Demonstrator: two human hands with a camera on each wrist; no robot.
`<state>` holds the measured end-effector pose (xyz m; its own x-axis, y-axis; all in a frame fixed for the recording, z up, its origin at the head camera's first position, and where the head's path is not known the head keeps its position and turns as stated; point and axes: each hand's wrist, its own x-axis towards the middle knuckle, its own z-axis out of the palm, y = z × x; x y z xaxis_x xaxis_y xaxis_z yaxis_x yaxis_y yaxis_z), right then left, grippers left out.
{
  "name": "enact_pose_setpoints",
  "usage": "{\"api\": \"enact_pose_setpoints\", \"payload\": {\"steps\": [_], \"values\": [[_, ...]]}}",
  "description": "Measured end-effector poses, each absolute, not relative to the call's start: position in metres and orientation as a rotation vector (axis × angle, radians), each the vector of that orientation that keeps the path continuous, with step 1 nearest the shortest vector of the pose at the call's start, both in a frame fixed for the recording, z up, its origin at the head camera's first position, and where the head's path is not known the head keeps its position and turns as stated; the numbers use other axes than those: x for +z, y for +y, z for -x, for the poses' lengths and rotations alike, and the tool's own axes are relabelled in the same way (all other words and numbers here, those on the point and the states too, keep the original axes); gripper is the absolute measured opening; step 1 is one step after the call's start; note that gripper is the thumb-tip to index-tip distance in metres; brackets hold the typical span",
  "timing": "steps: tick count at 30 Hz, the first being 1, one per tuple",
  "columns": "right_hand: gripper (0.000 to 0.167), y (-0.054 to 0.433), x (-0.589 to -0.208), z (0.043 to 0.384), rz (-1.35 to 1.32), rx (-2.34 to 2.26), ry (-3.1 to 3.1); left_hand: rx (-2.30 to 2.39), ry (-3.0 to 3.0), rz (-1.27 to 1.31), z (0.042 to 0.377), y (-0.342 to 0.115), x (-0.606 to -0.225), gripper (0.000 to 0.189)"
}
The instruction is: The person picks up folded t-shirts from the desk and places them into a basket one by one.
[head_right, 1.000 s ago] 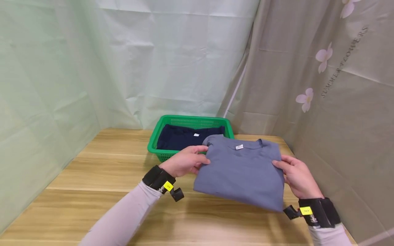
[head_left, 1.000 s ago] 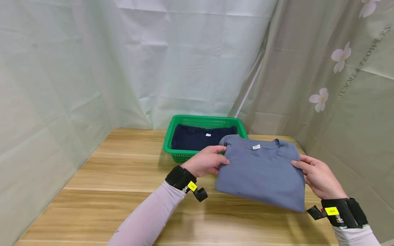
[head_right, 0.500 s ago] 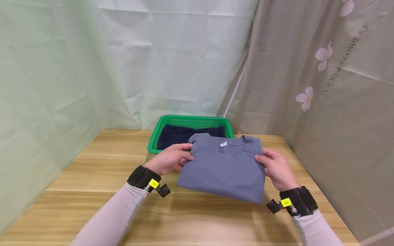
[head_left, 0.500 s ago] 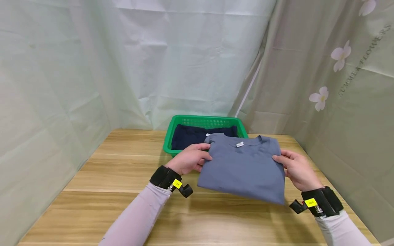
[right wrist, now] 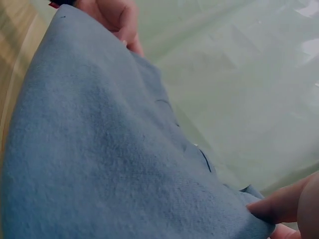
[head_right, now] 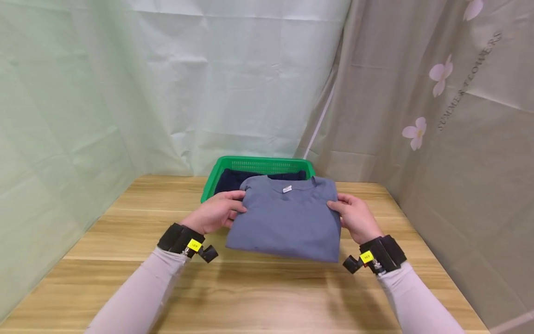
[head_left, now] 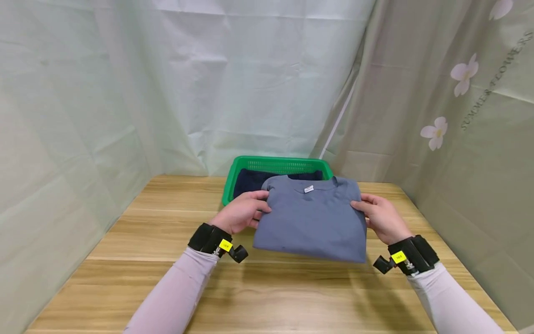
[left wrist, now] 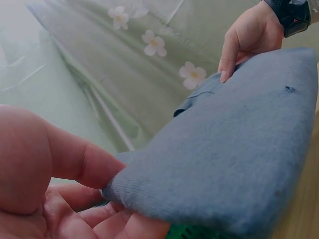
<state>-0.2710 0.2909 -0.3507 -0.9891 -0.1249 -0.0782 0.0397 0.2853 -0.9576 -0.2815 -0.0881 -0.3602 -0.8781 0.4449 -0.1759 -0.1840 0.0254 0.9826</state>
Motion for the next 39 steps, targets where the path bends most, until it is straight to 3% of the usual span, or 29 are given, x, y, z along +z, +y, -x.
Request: {"api": "enact_pose_setpoints", "payload": {"steps": [39], "values": [[0.055, 0.221, -0.316, 0.373, -0.038, -1.78, 2.44, 1.951, 2.129, -0.03, 0.348, -0.123, -0.342, 0.073]]}}
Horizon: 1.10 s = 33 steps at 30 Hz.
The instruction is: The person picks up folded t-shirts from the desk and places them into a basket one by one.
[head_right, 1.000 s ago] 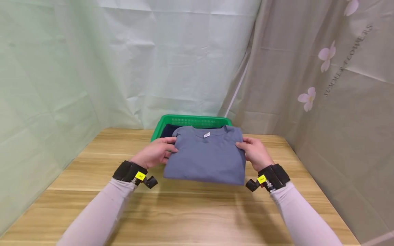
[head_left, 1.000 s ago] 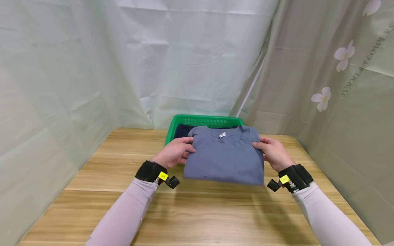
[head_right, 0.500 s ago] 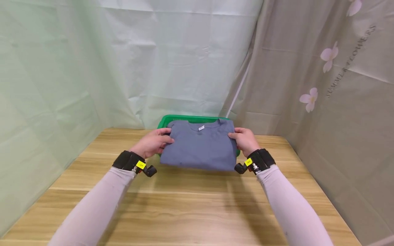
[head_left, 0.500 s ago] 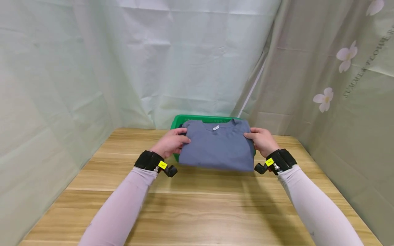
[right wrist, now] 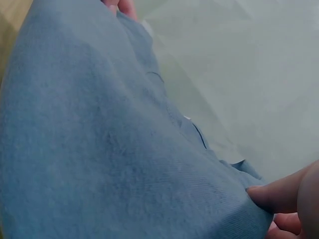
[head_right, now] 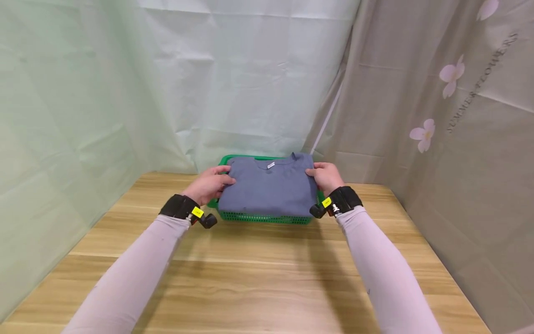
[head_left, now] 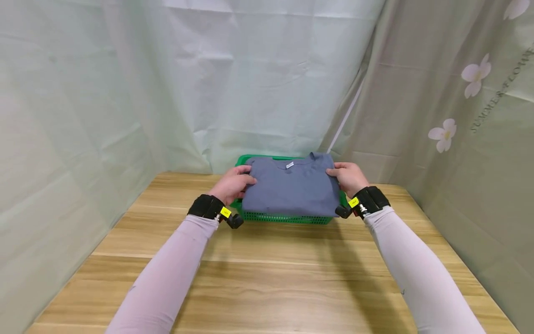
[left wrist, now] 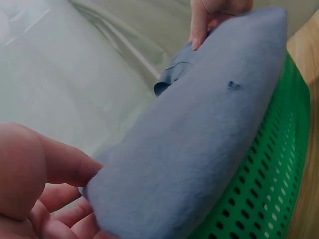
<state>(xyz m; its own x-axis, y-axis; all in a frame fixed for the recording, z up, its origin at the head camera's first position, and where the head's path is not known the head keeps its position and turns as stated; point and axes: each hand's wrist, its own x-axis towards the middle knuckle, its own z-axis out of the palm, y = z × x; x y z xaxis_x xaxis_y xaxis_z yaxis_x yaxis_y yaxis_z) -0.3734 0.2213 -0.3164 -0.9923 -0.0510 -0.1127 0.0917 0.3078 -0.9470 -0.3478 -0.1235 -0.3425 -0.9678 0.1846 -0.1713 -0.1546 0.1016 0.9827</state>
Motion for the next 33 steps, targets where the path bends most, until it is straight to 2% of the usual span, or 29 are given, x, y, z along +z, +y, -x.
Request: {"api": "enact_pose_setpoints", "payload": {"steps": [21, 33], "values": [[0.062, 0.218, -0.321, 0.395, -0.151, -1.804, 2.457, 1.986, 2.265, 0.056, 0.365, -0.112, -0.35, 0.065], [0.06, 0.223, -0.318, 0.383, 0.043, -1.963, 2.312, 1.868, 2.562, 0.055, 0.361, -0.122, -0.344, 0.055]]}}
